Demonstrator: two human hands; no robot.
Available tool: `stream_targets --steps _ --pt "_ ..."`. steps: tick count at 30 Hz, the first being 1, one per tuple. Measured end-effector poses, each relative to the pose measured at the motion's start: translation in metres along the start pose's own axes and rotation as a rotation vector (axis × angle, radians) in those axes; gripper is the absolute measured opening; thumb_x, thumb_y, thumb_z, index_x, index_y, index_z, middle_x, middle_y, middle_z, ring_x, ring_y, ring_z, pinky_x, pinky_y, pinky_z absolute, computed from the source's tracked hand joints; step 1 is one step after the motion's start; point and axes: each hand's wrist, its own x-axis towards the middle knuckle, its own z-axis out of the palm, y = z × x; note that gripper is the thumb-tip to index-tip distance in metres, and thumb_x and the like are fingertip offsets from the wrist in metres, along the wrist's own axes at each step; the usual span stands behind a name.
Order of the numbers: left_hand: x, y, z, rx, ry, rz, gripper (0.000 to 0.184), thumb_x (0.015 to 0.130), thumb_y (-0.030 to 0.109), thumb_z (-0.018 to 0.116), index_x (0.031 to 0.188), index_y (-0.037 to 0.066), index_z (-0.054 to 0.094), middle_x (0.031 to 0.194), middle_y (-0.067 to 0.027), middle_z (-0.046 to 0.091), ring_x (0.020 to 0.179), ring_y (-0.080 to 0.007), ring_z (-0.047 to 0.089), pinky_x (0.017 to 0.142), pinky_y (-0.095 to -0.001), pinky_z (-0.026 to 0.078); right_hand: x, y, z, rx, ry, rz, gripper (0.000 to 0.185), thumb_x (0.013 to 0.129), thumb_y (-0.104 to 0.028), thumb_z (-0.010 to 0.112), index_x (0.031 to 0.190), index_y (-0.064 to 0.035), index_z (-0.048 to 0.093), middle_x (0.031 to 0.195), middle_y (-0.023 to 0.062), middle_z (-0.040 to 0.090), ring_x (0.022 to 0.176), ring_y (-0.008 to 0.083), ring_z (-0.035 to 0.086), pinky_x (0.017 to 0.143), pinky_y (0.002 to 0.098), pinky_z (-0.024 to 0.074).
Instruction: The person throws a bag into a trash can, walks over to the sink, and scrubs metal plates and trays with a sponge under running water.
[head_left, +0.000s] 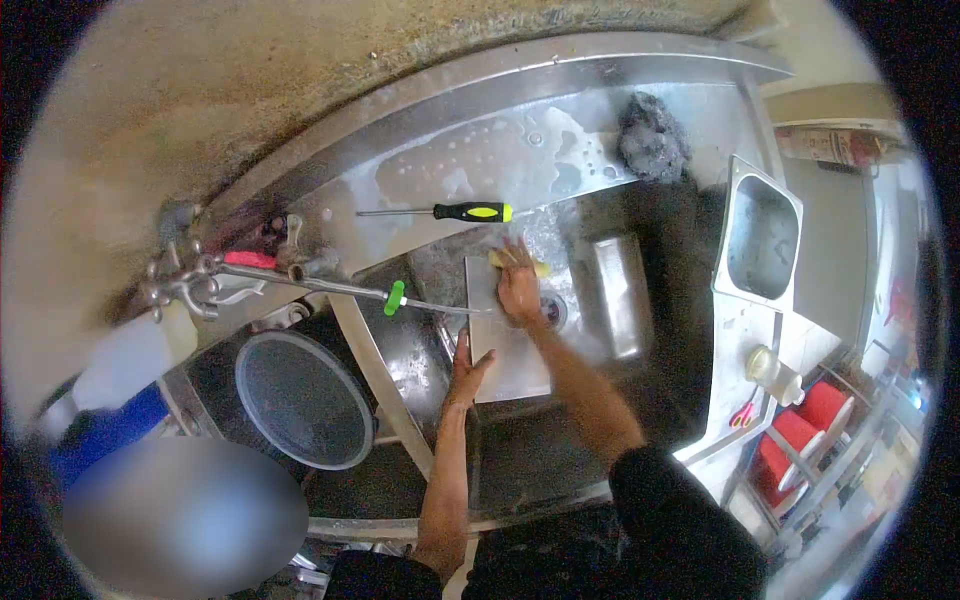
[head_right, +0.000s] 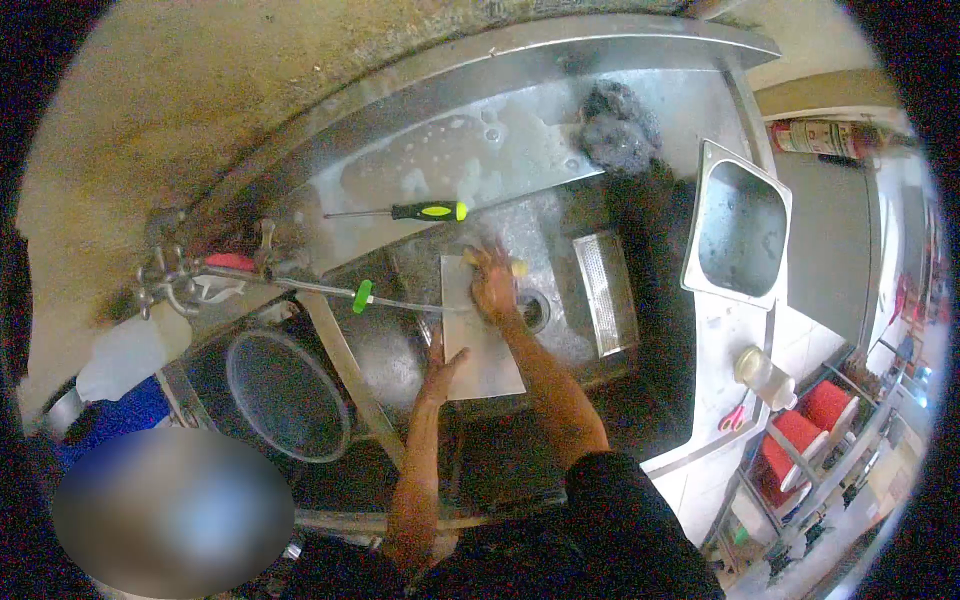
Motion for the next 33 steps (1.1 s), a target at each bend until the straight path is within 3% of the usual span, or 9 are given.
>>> stream_targets --steps 4,5,10,14,16,17,22,29,33 --pt "0.002 0.028 0.005 -0.234 -0.015 -0.048 0.075 0.083 0.011 0.066 0.142 0.007 0.020 0.135 -0.0105 0.041 0.120 -0.0202 0.043 0.099 -0.0324 0.036 -0.037 -0.005 -0.029 -0.198 -0.438 -0.368 0.060 0.078 -0.015 0.049 0.137 -0.0090 0.037 0.144 0.0182 0.030 0.135 0.0391 0.021 0.107 0.0582 0.0148" --pt "-0.002 0.032 0.011 -0.237 -0.026 -0.049 0.071 0.086 0.018 0.063 0.143 0.007 0.021 0.137 -0.0100 0.039 0.124 -0.0199 0.039 0.103 -0.0329 0.031 -0.043 0.017 -0.022 -0.149 -0.391 -0.151 0.055 0.085 -0.018 0.047 0.138 -0.0091 0.035 0.145 0.0205 0.026 0.134 0.0384 0.022 0.108 0.0557 0.0156" --pt "0.027 0.026 0.016 0.001 0.064 -0.093 0.065 0.090 0.034 0.054 0.142 0.008 0.025 0.139 -0.0091 0.038 0.127 -0.0195 0.035 0.106 -0.0353 0.027 -0.065 -0.043 -0.066 -0.121 -0.201 -0.347 0.047 0.092 -0.023 0.040 0.135 -0.0048 0.036 0.132 0.0233 0.041 0.126 0.0367 0.037 0.100 0.0471 0.0327" --pt "0.061 0.025 0.031 -0.213 0.049 -0.313 0.067 0.090 0.051 0.049 0.137 0.007 0.033 0.133 -0.0077 0.045 0.122 -0.0214 0.042 0.100 -0.0396 0.035 -0.075 -0.003 -0.049 0.151 -0.473 0.036 0.048 0.093 -0.017 0.040 0.137 -0.0011 0.032 0.143 0.0249 0.028 0.130 0.0397 0.032 0.105 0.0474 0.0288" --pt "0.088 -0.007 0.051 -0.553 0.011 -0.294 0.059 0.089 0.053 0.048 0.126 0.007 0.045 0.117 -0.0093 0.056 0.104 -0.0224 0.055 0.084 -0.0400 0.047 -0.065 -0.035 -0.048 -0.196 -0.740 0.117 0.051 0.091 -0.016 0.042 0.138 -0.0015 0.031 0.139 0.0250 0.034 0.125 0.0417 0.037 0.103 0.0485 0.0305" --pt "0.088 -0.005 0.051 -0.557 0.002 -0.298 0.059 0.089 0.053 0.048 0.126 0.007 0.045 0.117 -0.0093 0.056 0.104 -0.0224 0.055 0.084 -0.0400 0.047 -0.069 -0.070 -0.076 0.102 -0.159 -0.254 0.051 0.085 -0.006 0.044 0.135 -0.0029 0.036 0.125 0.0247 0.048 0.110 0.0425 0.048 0.093 0.0501 0.0393" --pt "0.078 0.026 0.085 -0.958 0.025 -0.332 0.044 0.090 0.049 0.048 0.109 0.009 0.052 0.092 -0.0071 0.062 0.076 -0.0221 0.064 0.065 -0.0334 0.053 -0.071 -0.006 -0.070 -0.075 -0.254 -0.161 0.048 0.086 -0.012 0.046 0.133 -0.0038 0.039 0.140 0.0223 0.035 0.126 0.0465 0.031 0.105 0.0534 0.0247" --pt "0.085 -0.018 0.088 -0.901 0.356 -0.269 0.030 0.077 0.025 0.063 0.097 0.006 0.054 0.088 -0.0081 0.059 0.074 -0.0250 0.060 0.067 -0.0390 0.053 -0.121 0.011 -0.049 -0.116 -0.265 0.037 0.045 0.099 -0.027 0.028 0.136 -0.0033 0.037 0.146 0.0223 0.023 0.136 0.0347 0.021 0.110 0.0449 0.0171" --pt "0.052 0.013 0.085 -0.855 0.388 -0.222 0.019 0.078 0.011 0.066 0.093 0.003 0.059 0.095 -0.0064 0.061 0.079 -0.0213 0.061 0.071 -0.0367 0.052 -0.106 -0.014 -0.075 0.176 -0.316 -0.018 0.047 0.095 -0.028 0.038 0.134 -0.0015 0.038 0.143 0.0220 0.030 0.131 0.0400 0.030 0.108 0.0457 0.0223"
